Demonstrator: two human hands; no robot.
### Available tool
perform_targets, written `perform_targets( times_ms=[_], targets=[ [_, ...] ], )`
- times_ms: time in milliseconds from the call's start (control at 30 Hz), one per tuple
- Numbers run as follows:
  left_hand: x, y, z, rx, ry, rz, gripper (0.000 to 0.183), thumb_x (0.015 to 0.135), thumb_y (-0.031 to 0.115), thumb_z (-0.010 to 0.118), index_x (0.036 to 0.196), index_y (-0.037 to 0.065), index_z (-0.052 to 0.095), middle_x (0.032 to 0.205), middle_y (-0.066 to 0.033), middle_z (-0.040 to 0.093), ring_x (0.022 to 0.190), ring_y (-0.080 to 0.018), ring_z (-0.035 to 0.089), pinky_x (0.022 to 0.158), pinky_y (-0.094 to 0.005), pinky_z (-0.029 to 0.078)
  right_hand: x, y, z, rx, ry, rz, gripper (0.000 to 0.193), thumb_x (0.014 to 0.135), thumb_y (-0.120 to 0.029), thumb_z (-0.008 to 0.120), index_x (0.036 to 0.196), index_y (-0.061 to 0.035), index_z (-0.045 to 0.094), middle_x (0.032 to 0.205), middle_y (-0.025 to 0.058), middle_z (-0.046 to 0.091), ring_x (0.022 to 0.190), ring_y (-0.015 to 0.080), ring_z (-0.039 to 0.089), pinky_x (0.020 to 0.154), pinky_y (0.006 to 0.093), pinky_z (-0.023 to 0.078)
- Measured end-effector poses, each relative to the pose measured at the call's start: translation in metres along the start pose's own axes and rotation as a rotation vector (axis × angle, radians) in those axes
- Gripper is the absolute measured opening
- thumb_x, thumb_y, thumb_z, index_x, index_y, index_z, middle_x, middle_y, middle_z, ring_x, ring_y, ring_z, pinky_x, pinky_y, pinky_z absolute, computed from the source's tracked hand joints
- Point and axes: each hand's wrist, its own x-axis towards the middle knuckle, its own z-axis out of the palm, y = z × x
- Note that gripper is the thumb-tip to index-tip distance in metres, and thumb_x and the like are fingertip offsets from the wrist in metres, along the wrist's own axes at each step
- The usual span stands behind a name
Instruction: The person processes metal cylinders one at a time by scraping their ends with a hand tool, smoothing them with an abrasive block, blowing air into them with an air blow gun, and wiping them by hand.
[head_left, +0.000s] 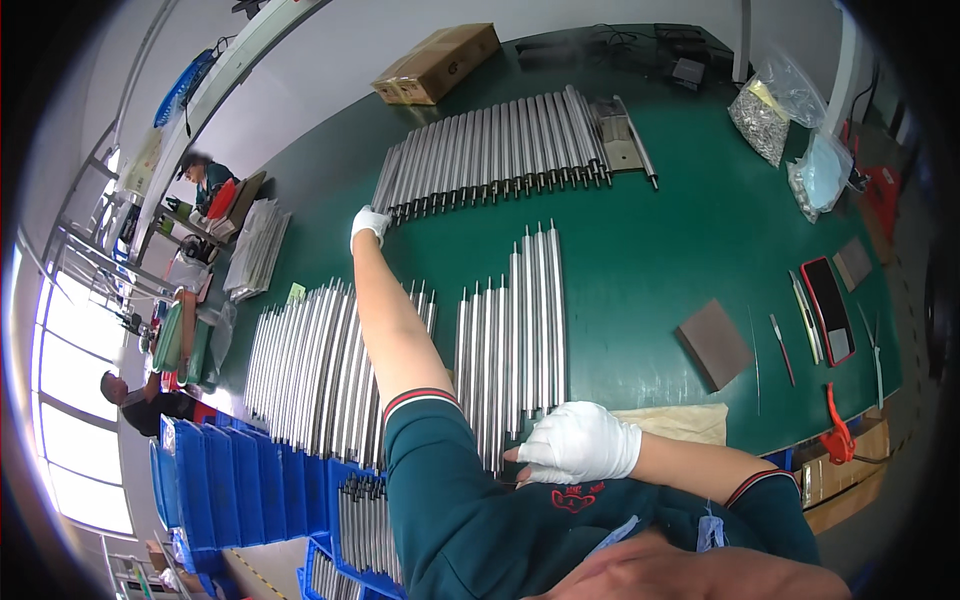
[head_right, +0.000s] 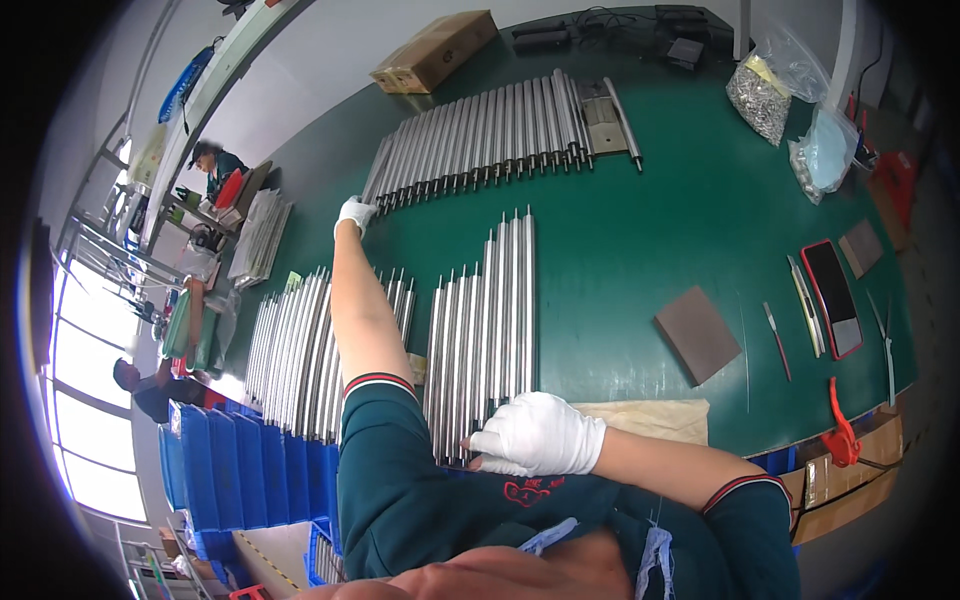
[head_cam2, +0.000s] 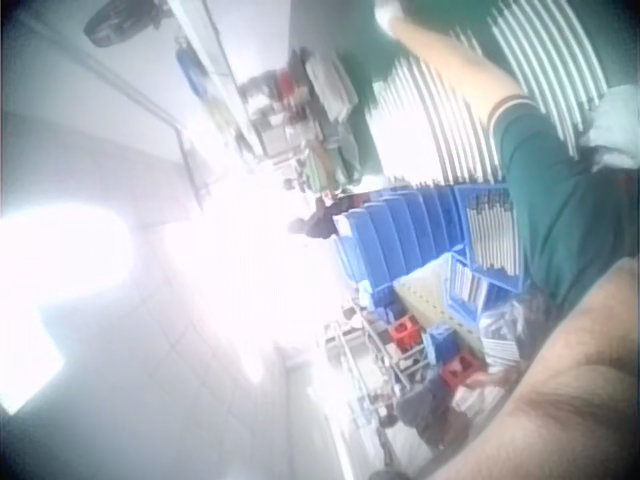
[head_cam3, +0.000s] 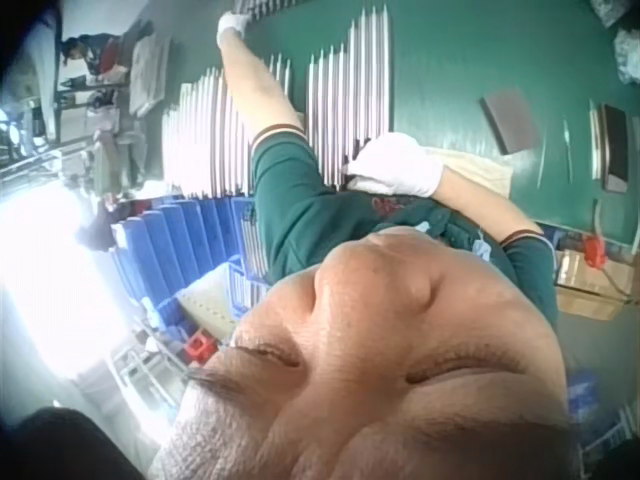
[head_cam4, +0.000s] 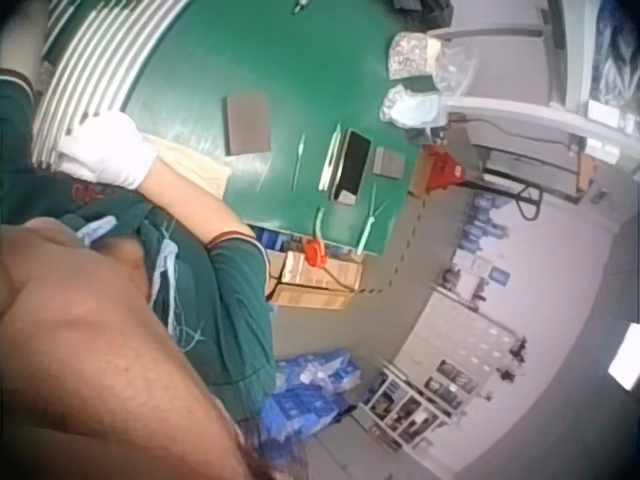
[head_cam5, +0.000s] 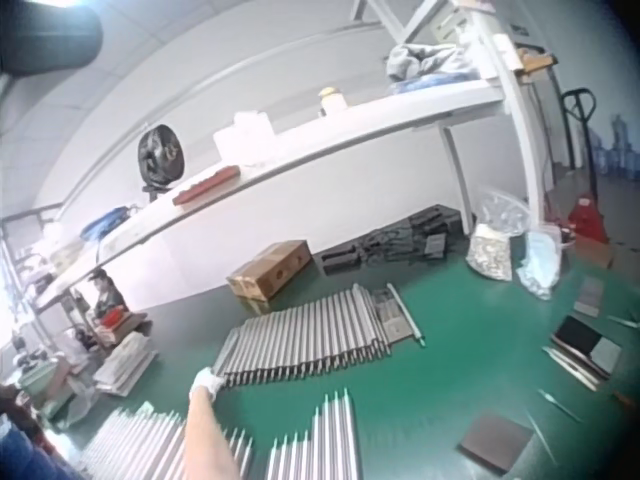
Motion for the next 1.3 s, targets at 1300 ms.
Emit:
perform_targets(
  times_ms=[1300],
  targets=[
    [0.009,0.054,0.069,0.163,-0.526,-0.271,0.027,0.074,0.016,0.061,0.099,0.006,0.059,0.093,-0.0139,0.063,0.083,-0.0279,0.061,0.070,-0.0390,0.048,-0.006,0.017,-0.009,-0.066,-0.141,0.165,0.022,0.077,-0.033,0.064,0.078,-0.0113,0.061,0.055,0.0040,0.053,0.051,0.0210,0.055,0.044,0.0328,0.043]
  ],
)
